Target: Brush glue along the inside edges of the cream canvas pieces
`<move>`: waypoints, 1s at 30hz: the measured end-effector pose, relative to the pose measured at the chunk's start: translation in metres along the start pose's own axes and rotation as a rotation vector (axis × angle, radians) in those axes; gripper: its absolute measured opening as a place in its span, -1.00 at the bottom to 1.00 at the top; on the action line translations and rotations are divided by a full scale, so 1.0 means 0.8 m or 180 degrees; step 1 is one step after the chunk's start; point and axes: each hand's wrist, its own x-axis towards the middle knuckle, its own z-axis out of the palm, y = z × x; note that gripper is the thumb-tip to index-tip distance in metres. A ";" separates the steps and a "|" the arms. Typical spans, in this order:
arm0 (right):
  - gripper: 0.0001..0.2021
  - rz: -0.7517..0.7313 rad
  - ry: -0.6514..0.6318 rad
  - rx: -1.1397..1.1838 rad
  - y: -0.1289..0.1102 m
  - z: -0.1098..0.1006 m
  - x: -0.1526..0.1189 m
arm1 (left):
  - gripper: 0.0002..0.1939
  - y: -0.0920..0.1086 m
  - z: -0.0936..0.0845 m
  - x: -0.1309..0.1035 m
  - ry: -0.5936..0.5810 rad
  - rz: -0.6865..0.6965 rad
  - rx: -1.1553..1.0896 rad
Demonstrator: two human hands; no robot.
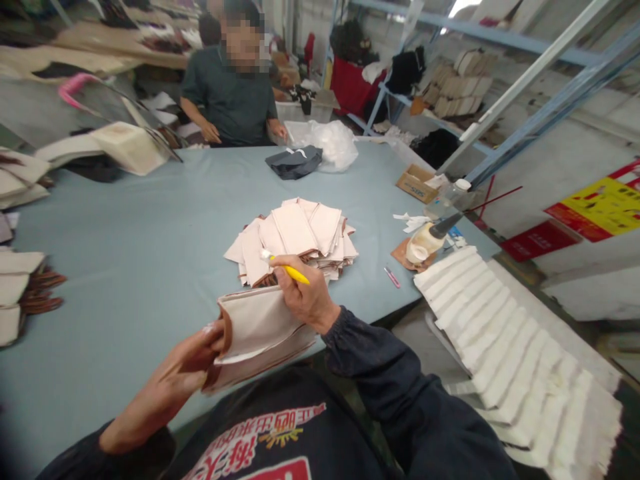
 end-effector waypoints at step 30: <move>-0.77 0.0075 0.0282 0.1590 -0.018 -0.049 0.033 | -0.67 0.002 0.024 0.069 0.0532 -0.0796 -0.0062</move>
